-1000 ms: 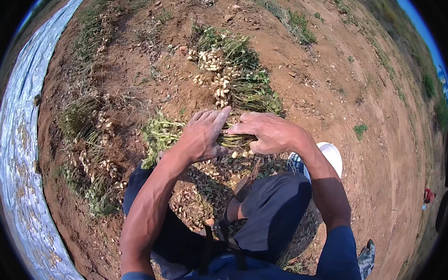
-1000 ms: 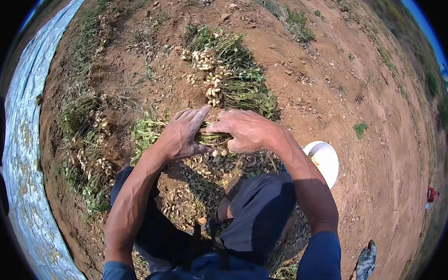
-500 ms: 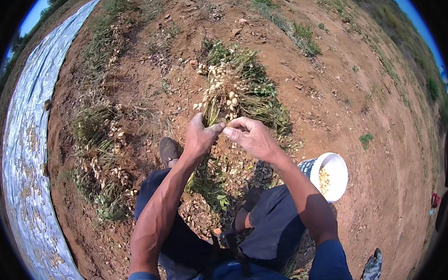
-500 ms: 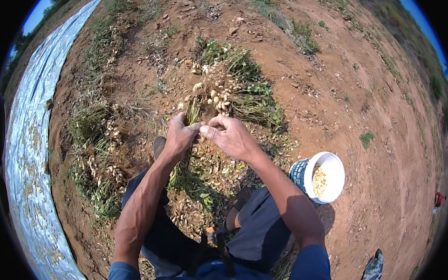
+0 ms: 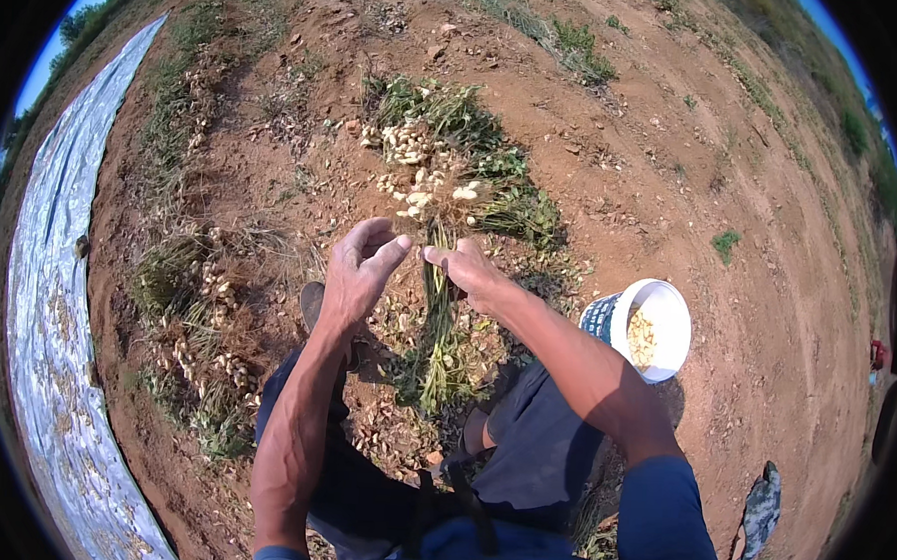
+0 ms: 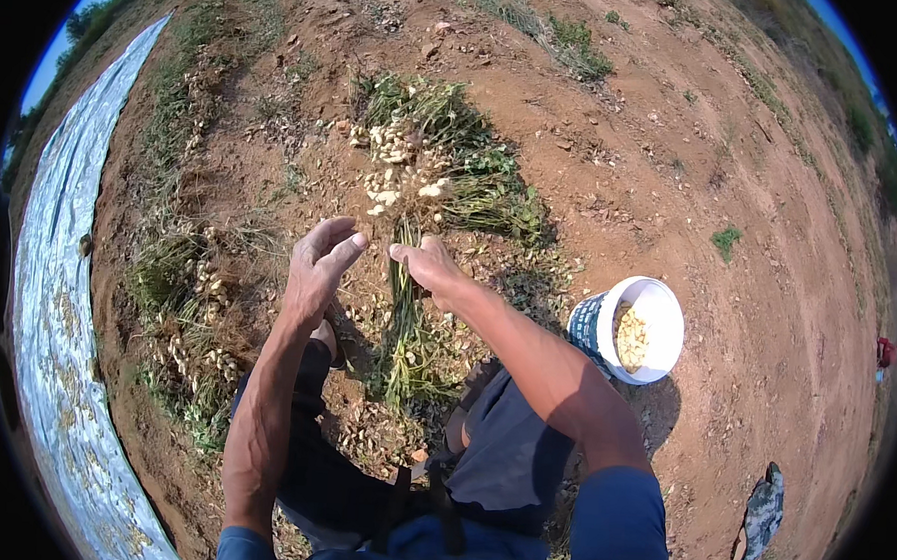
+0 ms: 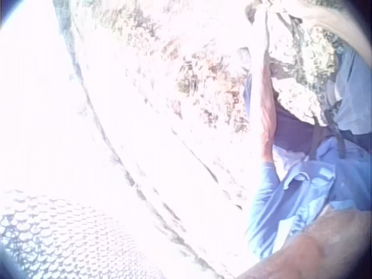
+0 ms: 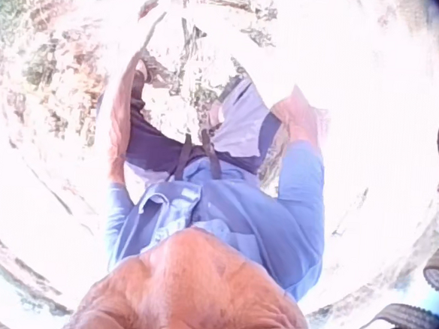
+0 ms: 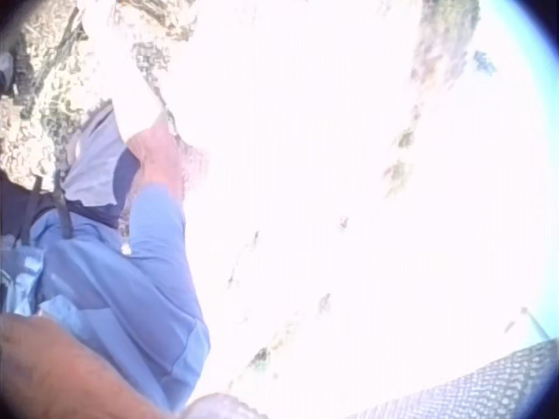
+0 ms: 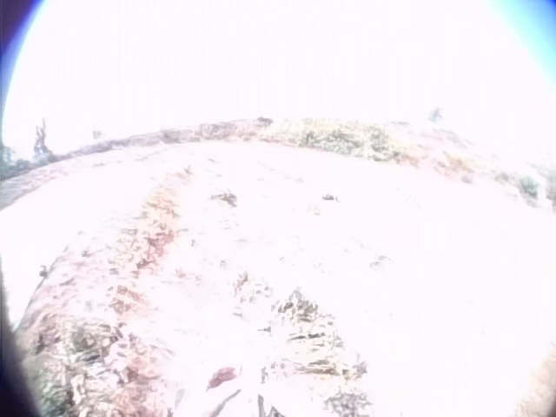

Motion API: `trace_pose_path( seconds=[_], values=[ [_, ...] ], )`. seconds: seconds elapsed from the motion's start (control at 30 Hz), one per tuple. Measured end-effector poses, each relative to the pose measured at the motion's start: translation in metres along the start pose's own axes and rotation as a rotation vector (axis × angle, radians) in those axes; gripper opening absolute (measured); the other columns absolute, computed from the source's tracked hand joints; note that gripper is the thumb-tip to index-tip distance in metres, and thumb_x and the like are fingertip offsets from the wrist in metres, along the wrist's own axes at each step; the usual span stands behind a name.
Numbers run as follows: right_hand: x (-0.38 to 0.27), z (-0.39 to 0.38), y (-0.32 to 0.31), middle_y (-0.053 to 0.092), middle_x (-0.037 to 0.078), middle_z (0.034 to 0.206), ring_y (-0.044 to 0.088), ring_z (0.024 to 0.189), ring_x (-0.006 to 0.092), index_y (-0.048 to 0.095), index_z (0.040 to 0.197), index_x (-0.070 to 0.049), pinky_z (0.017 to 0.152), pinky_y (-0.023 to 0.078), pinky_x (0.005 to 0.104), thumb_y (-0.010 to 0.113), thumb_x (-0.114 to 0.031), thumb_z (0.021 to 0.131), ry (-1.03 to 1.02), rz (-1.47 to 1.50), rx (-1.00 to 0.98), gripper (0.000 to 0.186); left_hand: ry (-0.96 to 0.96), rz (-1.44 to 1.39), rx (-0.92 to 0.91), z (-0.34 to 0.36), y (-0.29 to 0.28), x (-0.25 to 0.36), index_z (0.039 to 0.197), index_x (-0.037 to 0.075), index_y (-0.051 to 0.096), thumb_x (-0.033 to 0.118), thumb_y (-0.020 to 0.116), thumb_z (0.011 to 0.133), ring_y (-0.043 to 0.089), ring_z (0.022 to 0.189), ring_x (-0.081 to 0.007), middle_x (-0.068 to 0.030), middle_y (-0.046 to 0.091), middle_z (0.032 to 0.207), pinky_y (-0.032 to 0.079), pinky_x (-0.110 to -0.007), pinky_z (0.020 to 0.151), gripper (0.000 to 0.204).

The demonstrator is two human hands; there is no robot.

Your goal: The person squats in a field and repeatedly pulls peanuts from uprooted peanut plants, placing them into a white bucket. The person discards the plant stems after removing the peanuts.

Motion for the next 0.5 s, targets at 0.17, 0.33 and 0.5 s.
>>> trace_pose_path(
  seconds=[0.17,0.33,0.5],
  values=[
    [-0.006,-0.003,0.012,0.053,0.006,0.070,0.050,0.062,0.0187,0.061,0.084,0.006,0.052,0.040,0.0387,0.066,-0.029,0.095,-0.148,0.100,-0.233,0.037,-0.002,0.174,0.052,0.003,0.007,-0.013,0.123,-0.006,0.067,0.044,0.070,0.095,0.066,0.103,-0.0231,-0.0169,0.071,0.112,0.052,-0.037,0.091,0.057],
    [-0.019,-0.031,0.018,0.061,0.019,0.071,0.062,0.067,0.0287,0.061,0.081,0.009,0.061,0.050,0.0471,0.068,-0.036,0.092,-0.294,-0.389,-0.297,0.047,-0.016,0.288,0.085,0.006,0.003,-0.010,0.119,-0.008,0.067,0.045,0.071,0.094,0.067,0.098,-0.0223,-0.0168,0.072,0.105,0.053,-0.036,0.085,0.059],
    [-0.030,-0.048,0.018,0.068,0.034,0.082,0.071,0.078,0.0443,0.066,0.083,0.010,0.069,0.056,0.0532,0.065,-0.022,0.085,-0.450,-0.661,-0.237,0.032,-0.085,0.333,0.076,0.012,0.000,-0.016,0.100,-0.008,0.066,0.047,0.077,0.089,0.060,0.082,-0.0153,-0.0110,0.068,0.089,0.049,-0.033,0.073,0.057]
  ],
)
Point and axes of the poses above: each hand's wrist, its own z-axis towards the middle knuckle, its own y-axis out of the palm, x = y × z, the point moved 2 cm from there along z, towards the middle knuckle
